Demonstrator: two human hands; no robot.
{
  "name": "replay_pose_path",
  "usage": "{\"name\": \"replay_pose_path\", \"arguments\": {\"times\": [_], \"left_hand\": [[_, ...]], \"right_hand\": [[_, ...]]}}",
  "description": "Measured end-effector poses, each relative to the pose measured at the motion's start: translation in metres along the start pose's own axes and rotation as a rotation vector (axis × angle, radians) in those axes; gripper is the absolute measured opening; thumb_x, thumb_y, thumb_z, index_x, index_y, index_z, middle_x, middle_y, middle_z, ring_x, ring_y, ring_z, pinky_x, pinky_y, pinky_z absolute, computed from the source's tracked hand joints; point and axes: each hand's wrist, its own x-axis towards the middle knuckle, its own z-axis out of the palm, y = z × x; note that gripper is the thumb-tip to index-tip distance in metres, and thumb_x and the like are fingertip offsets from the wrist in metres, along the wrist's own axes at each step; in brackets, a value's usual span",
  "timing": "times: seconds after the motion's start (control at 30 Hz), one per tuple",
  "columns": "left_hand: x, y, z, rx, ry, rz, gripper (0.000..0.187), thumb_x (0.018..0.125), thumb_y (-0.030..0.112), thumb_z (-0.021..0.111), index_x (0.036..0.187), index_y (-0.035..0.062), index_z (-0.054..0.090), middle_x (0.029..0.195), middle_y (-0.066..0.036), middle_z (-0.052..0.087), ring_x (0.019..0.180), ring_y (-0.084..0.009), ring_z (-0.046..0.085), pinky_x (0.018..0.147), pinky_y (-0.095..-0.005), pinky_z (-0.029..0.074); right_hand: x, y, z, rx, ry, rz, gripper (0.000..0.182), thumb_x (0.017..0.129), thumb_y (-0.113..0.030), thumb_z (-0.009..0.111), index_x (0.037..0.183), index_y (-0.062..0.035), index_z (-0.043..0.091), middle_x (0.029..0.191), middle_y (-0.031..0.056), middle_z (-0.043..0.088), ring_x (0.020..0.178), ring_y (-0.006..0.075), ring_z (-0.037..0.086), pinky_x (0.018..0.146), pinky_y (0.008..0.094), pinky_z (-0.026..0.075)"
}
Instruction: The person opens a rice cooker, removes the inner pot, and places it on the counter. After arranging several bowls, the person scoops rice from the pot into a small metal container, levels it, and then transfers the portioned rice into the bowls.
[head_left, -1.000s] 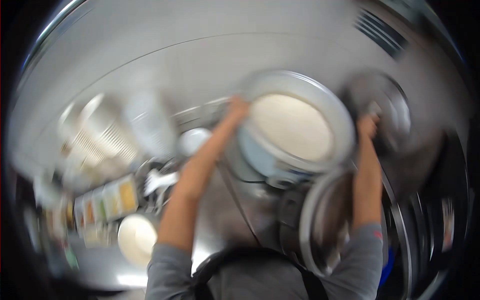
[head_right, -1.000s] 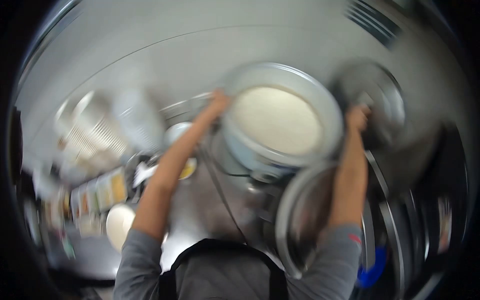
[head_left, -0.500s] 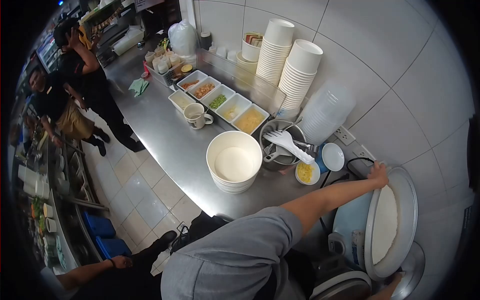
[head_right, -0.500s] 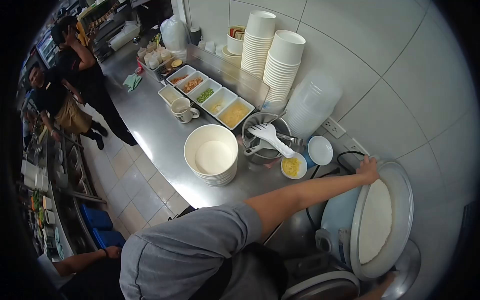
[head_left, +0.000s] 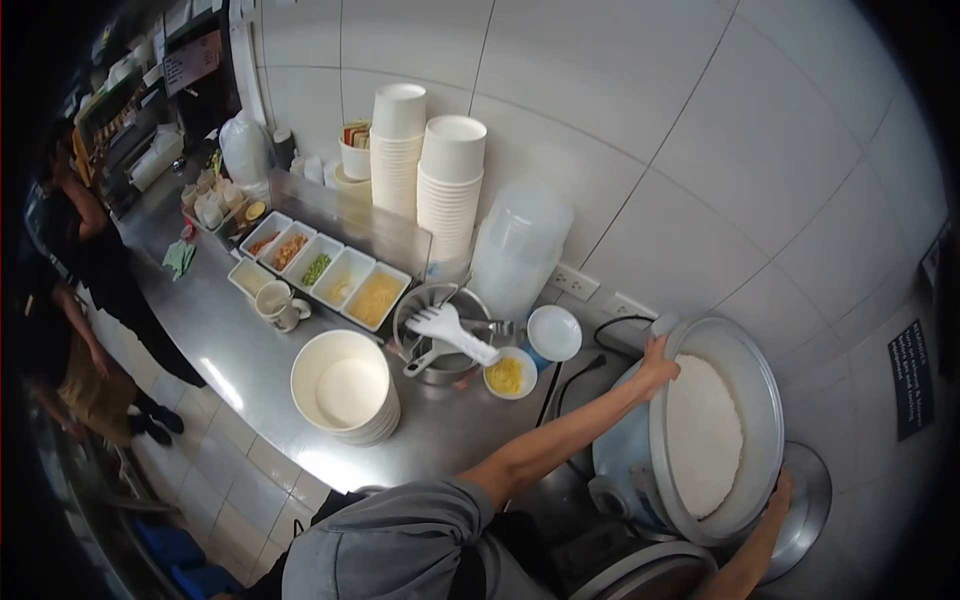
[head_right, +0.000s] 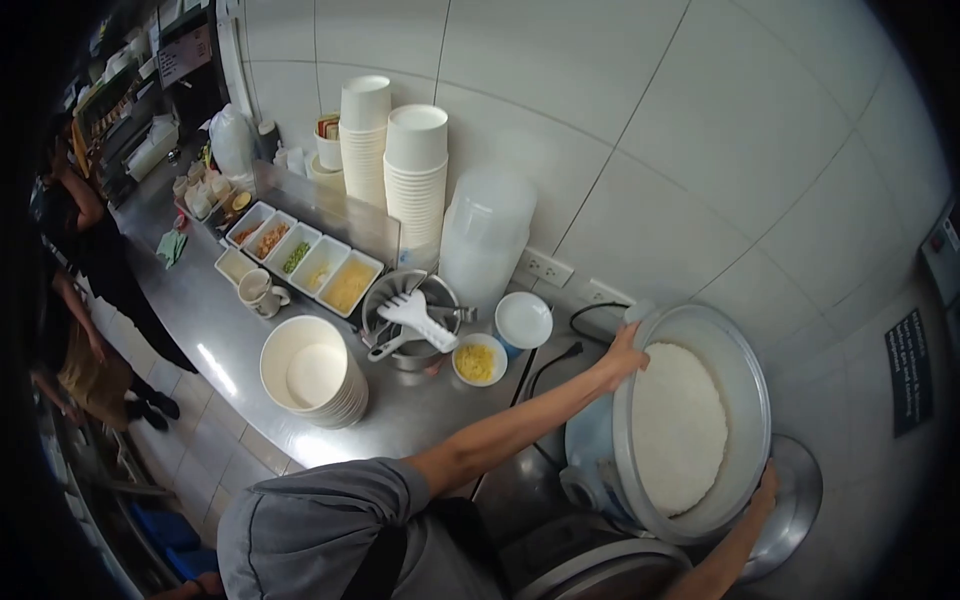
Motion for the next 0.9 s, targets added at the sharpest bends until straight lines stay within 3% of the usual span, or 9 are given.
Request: {"name": "replay_pose_path", "arguments": {"times": [0.13,0.27,0.4,0.5,0.53,0.63,0.73,0.83,0.9], "left_hand": [[-0.006,0.001,-0.009,-0.097,-0.034,-0.02,0.094,0.057,-0.001,0.057,0.142,0.0047,0.018,0.15,-0.018,-0.005,0.139,-0.0276,-0.007,0.111,-0.0379,0.011],[-0.024,0.003,-0.003,-0.153,-0.084,0.111,0.091,0.062,-0.005,0.055,0.143,0.0038,0.014,0.151,-0.013,-0.008,0.139,-0.0249,-0.008,0.111,-0.0354,0.013],[-0.081,0.072,0.014,-0.196,-0.183,0.384,0.088,0.066,-0.009,0.051,0.143,0.0032,0.012,0.152,-0.008,-0.007,0.139,-0.0228,-0.006,0.109,-0.0332,0.02],[-0.132,0.141,0.009,-0.378,-0.307,0.502,0.086,0.067,-0.011,0.049,0.143,0.0031,0.012,0.151,-0.011,0.005,0.139,-0.0199,0.004,0.105,-0.0281,0.023],[-0.15,0.161,0.005,-0.467,-0.357,0.531,0.086,0.067,-0.012,0.048,0.143,0.0026,0.012,0.15,-0.011,0.01,0.138,-0.0185,0.008,0.104,-0.0263,0.024],[-0.214,0.211,-0.019,-0.59,-0.427,0.657,0.086,0.067,-0.011,0.047,0.143,0.0018,0.01,0.146,-0.011,0.02,0.135,-0.016,0.016,0.103,-0.0246,0.024],[-0.268,0.247,-0.058,-0.509,-0.385,0.988,0.085,0.068,-0.009,0.049,0.143,-0.001,0.008,0.142,-0.012,0.025,0.133,-0.0168,0.02,0.102,-0.0238,0.023],[-0.341,0.274,-0.107,-0.438,-0.309,1.072,0.083,0.07,-0.009,0.042,0.141,-0.005,-0.001,0.139,-0.016,0.024,0.129,-0.0183,0.025,0.104,-0.024,0.021],[-0.39,0.279,-0.133,-0.474,-0.189,1.141,0.079,0.072,-0.006,0.048,0.139,-0.007,0.008,0.134,-0.015,0.031,0.126,-0.0172,0.03,0.101,-0.0245,0.026]], "right_hand": [[-0.023,-0.028,0.006,0.054,0.063,-0.2,0.037,0.091,-0.028,0.043,0.102,0.0032,0.059,0.097,0.0118,0.062,0.085,0.0229,0.06,0.077,0.0337,0.049],[-0.07,-0.088,0.02,0.033,0.175,-0.345,0.043,0.092,-0.032,0.042,0.109,0.0051,0.056,0.103,0.0128,0.06,0.091,0.0221,0.058,0.082,0.0322,0.046],[-0.081,-0.13,-0.003,0.01,0.245,-0.424,0.047,0.093,-0.035,0.041,0.114,0.006,0.054,0.11,0.0144,0.057,0.099,0.0214,0.055,0.089,0.0309,0.042],[-0.09,-0.153,-0.01,-0.243,0.246,-0.795,0.049,0.093,-0.038,0.044,0.118,0.004,0.052,0.115,0.0132,0.056,0.104,0.0231,0.053,0.092,0.032,0.041],[-0.095,-0.165,-0.01,-0.259,0.254,-0.83,0.049,0.093,-0.037,0.045,0.119,0.0034,0.052,0.115,0.013,0.055,0.104,0.0233,0.053,0.092,0.0323,0.042],[-0.112,-0.219,0.033,-0.058,0.164,-0.698,0.048,0.093,-0.037,0.046,0.121,0.0017,0.05,0.118,0.0125,0.054,0.106,0.0237,0.052,0.092,0.033,0.042],[-0.132,-0.273,0.09,0.223,0.03,-0.485,0.047,0.093,-0.036,0.047,0.124,-0.0001,0.049,0.12,0.0119,0.053,0.108,0.0241,0.052,0.093,0.0337,0.042],[-0.152,-0.32,0.16,0.4,-0.107,-0.261,0.047,0.093,-0.035,0.048,0.126,-0.0018,0.047,0.123,0.0113,0.052,0.11,0.0246,0.051,0.093,0.0345,0.043],[-0.162,-0.336,0.217,0.396,-0.25,-0.255,0.046,0.093,-0.033,0.048,0.128,-0.0033,0.046,0.124,0.011,0.052,0.112,0.0244,0.05,0.094,0.0344,0.043]]}}
